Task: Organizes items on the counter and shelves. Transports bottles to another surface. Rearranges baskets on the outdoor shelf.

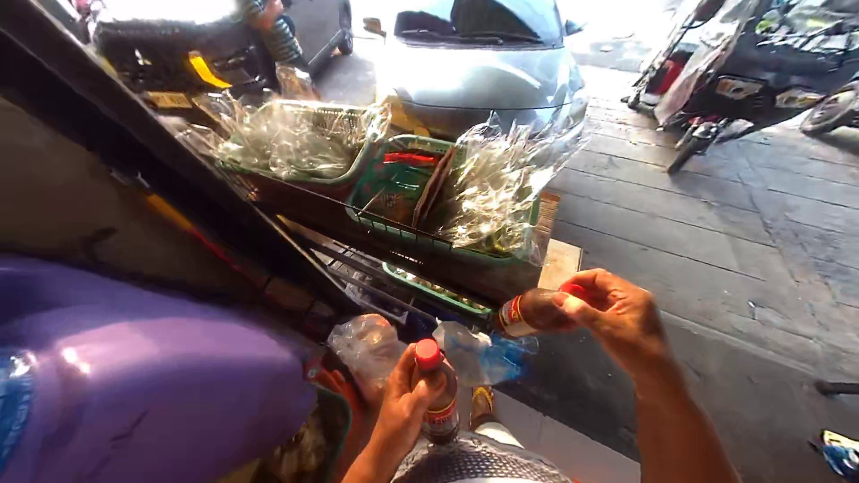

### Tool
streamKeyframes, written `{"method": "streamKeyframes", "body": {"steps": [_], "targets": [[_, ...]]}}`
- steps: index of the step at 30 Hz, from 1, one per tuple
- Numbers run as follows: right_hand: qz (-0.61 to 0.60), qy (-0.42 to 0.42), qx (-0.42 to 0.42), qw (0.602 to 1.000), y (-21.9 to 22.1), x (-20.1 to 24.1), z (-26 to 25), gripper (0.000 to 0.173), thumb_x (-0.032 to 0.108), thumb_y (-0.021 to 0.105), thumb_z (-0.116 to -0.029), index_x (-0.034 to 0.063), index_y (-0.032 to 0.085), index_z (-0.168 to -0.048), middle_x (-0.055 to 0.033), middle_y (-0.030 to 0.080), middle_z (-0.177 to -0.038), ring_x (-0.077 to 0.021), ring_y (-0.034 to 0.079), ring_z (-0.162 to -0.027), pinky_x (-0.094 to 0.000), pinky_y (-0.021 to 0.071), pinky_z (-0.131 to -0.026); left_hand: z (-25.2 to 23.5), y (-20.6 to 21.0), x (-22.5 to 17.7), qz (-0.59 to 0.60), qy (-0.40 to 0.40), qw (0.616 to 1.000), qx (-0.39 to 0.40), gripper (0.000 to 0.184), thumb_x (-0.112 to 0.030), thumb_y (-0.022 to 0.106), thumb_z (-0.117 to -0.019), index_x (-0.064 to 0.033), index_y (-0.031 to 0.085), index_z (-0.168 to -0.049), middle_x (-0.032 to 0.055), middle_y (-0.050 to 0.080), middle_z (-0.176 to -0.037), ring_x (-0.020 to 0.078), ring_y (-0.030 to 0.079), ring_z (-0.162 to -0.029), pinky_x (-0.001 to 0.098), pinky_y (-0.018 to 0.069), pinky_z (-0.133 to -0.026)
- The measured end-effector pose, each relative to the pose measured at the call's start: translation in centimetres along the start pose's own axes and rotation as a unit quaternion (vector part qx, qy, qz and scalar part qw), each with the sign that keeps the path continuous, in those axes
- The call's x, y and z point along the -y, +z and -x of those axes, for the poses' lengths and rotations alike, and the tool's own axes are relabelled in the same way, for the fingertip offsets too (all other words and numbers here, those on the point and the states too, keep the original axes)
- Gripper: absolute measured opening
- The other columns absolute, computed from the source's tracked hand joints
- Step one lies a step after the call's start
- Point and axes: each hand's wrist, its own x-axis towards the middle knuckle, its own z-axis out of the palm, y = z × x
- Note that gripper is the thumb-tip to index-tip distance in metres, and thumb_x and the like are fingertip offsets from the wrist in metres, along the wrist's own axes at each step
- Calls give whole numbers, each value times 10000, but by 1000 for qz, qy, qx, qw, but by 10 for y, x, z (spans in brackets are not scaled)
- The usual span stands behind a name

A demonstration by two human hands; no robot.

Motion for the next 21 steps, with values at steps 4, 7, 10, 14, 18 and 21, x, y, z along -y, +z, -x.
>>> {"method": "streamKeyframes", "body": {"steps": [4, 7, 10, 14, 18, 21], "targets": [[-17, 2, 41, 999, -12, -13, -30, 200, 230, 708, -839, 87, 666, -972, 77, 683, -788, 8, 663, -648, -194, 590, -590, -29, 34, 3, -61, 76, 995, -31, 368, -356, 712, -945, -165, 606, -1241, -90, 690, -1127, 24, 646, -1046, 251, 540, -949], [9, -6, 34, 999, -31, -22, -58, 232, 257, 706, -845, 72, 677, -981, 32, 689, -795, -37, 675, -665, -252, 602, -616, -60, 60, 11, -80, 126, 989, -3, 369, -355, 669, -978, -170, 599, -1289, -78, 678, -1191, 38, 628, -1117, 263, 524, -991], [27, -3, 8, 1000, -54, -32, -85, 259, 233, 708, -856, 40, 669, -1023, -22, 690, -810, -86, 681, -640, -303, 616, -605, -89, 85, 26, -109, 178, 977, 38, 330, -390, 636, -995, -253, 611, -1294, -95, 671, -1225, 38, 615, -1156, 255, 510, -1009], [32, 2, -20, 999, -77, -52, -113, 261, 216, 731, -882, 31, 665, -1053, -66, 694, -832, -141, 696, -653, -364, 630, -620, -119, 112, 63, -192, 269, 942, 52, 362, -411, 632, -1007, -301, 582, -1347, -63, 612, -1292, 90, 556, -1255, 299, 462, -1081], [27, -5, -37, 999, -92, -70, -121, 287, 305, 730, -856, 82, 668, -1026, -20, 698, -802, -122, 692, -634, -348, 621, -593, -134, 129, 86, -274, 322, 905, 36, 387, -409, 617, -1015, -269, 546, -1368, -13, 587, -1307, 128, 540, -1267, 300, 454, -1075], [36, 14, -54, 998, -115, -83, -109, 268, 308, 730, -855, 100, 682, -1017, 3, 703, -813, -97, 691, -648, -323, 620, -589, -133, 137, 96, -273, 306, 910, 57, 425, -420, 629, -1006, -303, 523, -1400, -27, 582, -1330, 129, 546, -1271, 298, 463, -1075]]}}
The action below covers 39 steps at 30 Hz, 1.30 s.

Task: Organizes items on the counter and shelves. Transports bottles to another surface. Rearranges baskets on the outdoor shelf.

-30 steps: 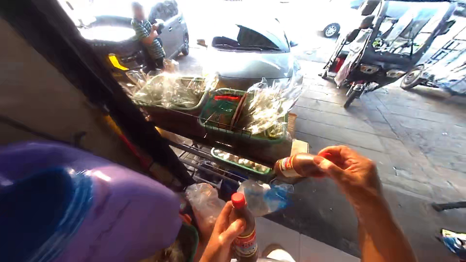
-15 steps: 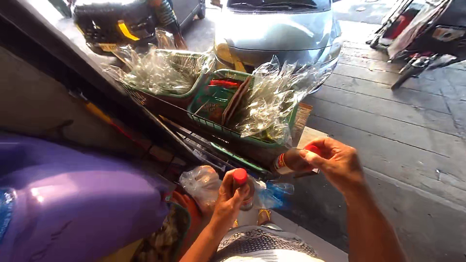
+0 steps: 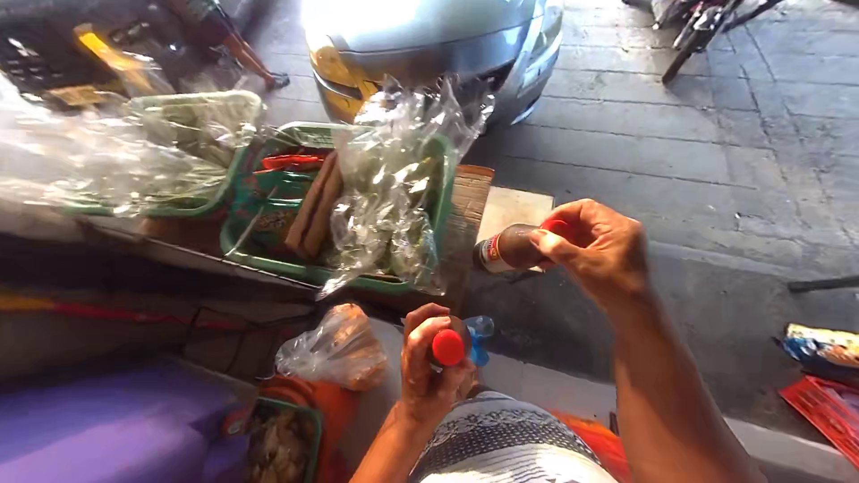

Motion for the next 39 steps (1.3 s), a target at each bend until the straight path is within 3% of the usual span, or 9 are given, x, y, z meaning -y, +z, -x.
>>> {"method": "streamKeyframes", "body": {"steps": [3, 8, 14, 19, 21, 27, 33, 36, 39], "targets": [[30, 29, -21, 999, -25, -20, 20, 241, 263, 737, -848, 93, 677, -1008, 5, 690, -807, -80, 672, -639, -297, 603, -575, 7, 11, 1, 84, -39, 995, 46, 419, -434, 611, -1013, -322, 530, -1408, -45, 596, -1312, 126, 562, -1244, 293, 474, -1056], [126, 92, -67, 985, -71, -57, 54, 255, 230, 733, -845, 43, 673, -1007, -40, 673, -816, -97, 645, -664, -312, 575, -615, 23, 39, 13, 246, -175, 945, 126, 351, -391, 611, -1015, -339, 568, -1359, -78, 632, -1257, 86, 583, -1206, 281, 482, -1039], [99, 191, -136, 967, -135, -94, 62, 221, 121, 730, -891, -20, 653, -1043, -83, 661, -837, -111, 667, -647, -319, 615, -616, 14, 82, 28, 196, -310, 919, 146, 329, -325, 600, -1020, -164, 552, -1302, -97, 667, -1175, 13, 625, -1099, 256, 529, -971], [36, 210, -176, 961, -183, -138, 48, 204, 70, 753, -876, -26, 653, -1027, -108, 668, -833, -163, 685, -650, -361, 633, -616, -13, 143, 51, 149, -357, 917, 97, 405, -254, 646, -975, -29, 523, -1288, -39, 673, -1148, 45, 639, -1084, 269, 537, -966], [35, 206, -177, 962, -197, -157, 39, 207, 83, 753, -871, -15, 654, -1024, -96, 675, -822, -155, 685, -636, -352, 628, -605, -25, 168, 57, 135, -376, 914, 70, 376, -138, 594, -961, 7, 489, -1291, -11, 669, -1133, 60, 647, -1079, 277, 543, -964], [24, 227, -153, 962, -209, -207, 5, 251, 133, 746, -867, -30, 652, -1034, -100, 675, -819, -155, 683, -653, -356, 616, -623, -49, 216, 90, 109, -390, 913, 54, 382, -15, 557, -951, 63, 457, -1311, 59, 643, -1145, 87, 654, -1056, 282, 557, -944], [16, 293, -18, 956, -185, -304, -65, 330, 205, 726, -916, -46, 649, -1115, -154, 694, -936, -222, 702, -755, -415, 614, -710, -60, 257, 205, -27, -368, 925, 90, 346, -34, 694, -897, 65, 609, -1218, 137, 691, -1136, 146, 678, -1057, 310, 572, -940], [62, 334, 93, 936, -150, -384, -106, 365, 235, 719, -936, -31, 633, -1171, -182, 683, -1017, -266, 701, -819, -460, 603, -766, -49, 274, 296, -176, -296, 930, 125, 364, -157, 792, -833, 0, 721, -1153, 164, 702, -1133, 335, 598, -1160, 531, 454, -1018], [136, 336, 194, 912, -102, -465, -157, 390, 231, 713, -934, -34, 623, -1206, -223, 678, -1090, -338, 688, -966, -532, 557, -887, -50, 296, 391, -225, -286, 917, 161, 370, -144, 785, -859, 15, 706, -1182, 169, 726, -1123, 359, 649, -1104, 532, 484, -1020]]}}
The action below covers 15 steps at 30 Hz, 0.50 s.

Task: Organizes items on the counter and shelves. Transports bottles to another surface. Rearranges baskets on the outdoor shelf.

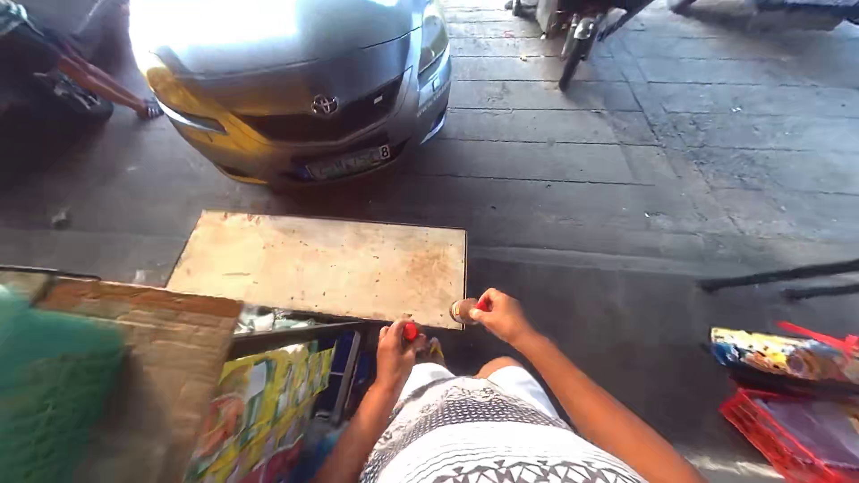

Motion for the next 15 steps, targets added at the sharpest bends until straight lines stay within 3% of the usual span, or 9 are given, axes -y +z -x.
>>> {"method": "streamKeyframes", "body": {"steps": [5, 9, 11, 15], "targets": [[150, -16, 113, 982, 40, -9, -117, 435, 228, 688, -941, -49, 592, -1262, -244, 675, -1163, -378, 657, -1120, -552, 501, -1004, -60, 53, 49, -52, -126, 987, 86, 360, -48, 656, -946, 0, 639, -1303, 185, 667, -1304, 317, 655, -1208, 506, 507, -1058], [209, -52, 208, 954, 43, -8, -183, 466, 203, 677, -947, -45, 569, -1327, -250, 655, -1247, -385, 635, -1193, -557, 482, -1049, -99, 86, 59, -72, -182, 979, 58, 348, 52, 623, -906, 13, 639, -1252, 217, 617, -1350, 347, 648, -1202, 501, 533, -1020], [226, -67, 256, 937, 43, -10, -214, 474, 179, 680, -940, -28, 559, -1349, -244, 642, -1290, -383, 624, -1224, -557, 479, -1063, -116, 100, 61, -79, -239, 967, 39, 402, 49, 649, -896, 14, 633, -1296, 245, 547, -1425, 370, 623, -1233, 485, 534, -1030], [203, -99, 352, 908, 32, -11, -272, 469, 172, 720, -932, -32, 584, -1331, -252, 623, -1312, -389, 607, -1240, -550, 468, -1081, -149, 131, 54, -100, -372, 923, -3, 459, 51, 692, -881, 61, 601, -1331, 304, 506, -1422, 407, 569, -1278, 462, 496, -1079]]}}
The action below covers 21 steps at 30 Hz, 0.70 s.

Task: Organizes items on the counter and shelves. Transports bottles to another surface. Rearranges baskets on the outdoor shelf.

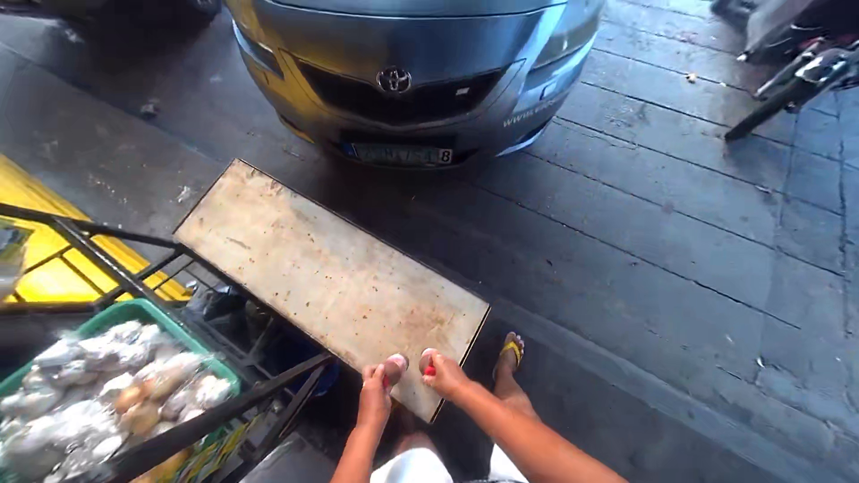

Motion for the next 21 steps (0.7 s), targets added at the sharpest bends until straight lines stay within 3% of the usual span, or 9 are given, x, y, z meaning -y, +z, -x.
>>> {"method": "streamKeyframes", "body": {"steps": [3, 5, 7, 10, 12, 14, 16, 18, 21], "targets": [[11, -53, 119, 991, -28, -10, -16, 515, 131, 748, -913, -55, 570, -1359, -285, 585, -1366, -427, 558, -1294, -583, 421, -1115, -7, 21, -22, -1, -75, 997, -32, 427, 61, 687, -887, 61, 609, -1307, 333, 509, -1386, 431, 545, -1285, 470, 475, -1088], [18, -54, 183, 981, -61, -10, -9, 667, 163, 749, -931, -16, 446, -1497, -294, 549, -1423, -439, 534, -1334, -602, 402, -1128, -15, 26, -36, 3, -117, 992, -54, 416, 65, 689, -877, 54, 621, -1287, 337, 516, -1372, 439, 545, -1279, 489, 470, -1083], [0, -47, 197, 979, -103, -19, 7, 670, 173, 711, -964, 16, 401, -1537, -297, 576, -1383, -438, 580, -1271, -595, 427, -1098, -21, 24, -49, 5, -160, 986, -37, 455, 88, 668, -862, 37, 607, -1310, 332, 514, -1381, 441, 529, -1296, 507, 453, -1092], [-13, -20, 140, 990, -171, -63, 21, 452, 175, 705, -962, -14, 591, -1356, -251, 654, -1278, -382, 636, -1197, -550, 475, -1069, -19, 13, -63, 22, -213, 976, -24, 576, 110, 646, -839, 4, 546, -1396, 313, 481, -1444, 439, 507, -1332, 527, 449, -1094], [-11, 29, 68, 997, -218, -99, 25, 321, 144, 723, -925, -39, 665, -1183, -240, 679, -1174, -369, 655, -1111, -555, 500, -1003, -9, 6, -73, 32, -235, 968, -77, 641, 98, 669, -817, -22, 529, -1431, 288, 431, -1513, 454, 451, -1385, 583, 427, -1101], [-42, 88, -22, 995, -262, -127, 24, 250, 136, 717, -926, -37, 687, -1103, -210, 706, -1047, -319, 697, -937, -519, 559, -879, -1, -1, -88, 36, -244, 957, -155, 631, 87, 663, -815, -40, 543, -1421, 260, 404, -1551, 467, 416, -1408, 642, 404, -1078], [-113, 123, -90, 982, -301, -128, 27, 199, 135, 665, -996, -45, 682, -1078, -158, 684, -886, -226, 657, -717, -414, 569, -715, 0, -1, -97, 44, -243, 946, -211, 589, 66, 657, -842, -42, 555, -1412, 249, 366, -1583, 482, 391, -1421, 673, 378, -1067], [-149, 126, -130, 972, -325, -116, 26, 267, 196, 587, -1059, -54, 676, -1029, -135, 635, -788, -189, 584, -612, -380, 533, -632, 0, 0, -100, 42, -234, 941, -240, 558, 27, 653, -868, -51, 565, -1413, 246, 318, -1617, 495, 360, -1440, 701, 348, -1067], [-100, 89, -135, 982, -346, -79, 11, 524, 367, 487, -1097, -42, 668, -825, -121, 618, -692, -210, 594, -596, -418, 529, -638, -12, -7, -112, 44, -225, 935, -271, 509, -41, 650, -887, -83, 598, -1391, 237, 282, -1640, 490, 301, -1475, 720, 265, -1099]]}}
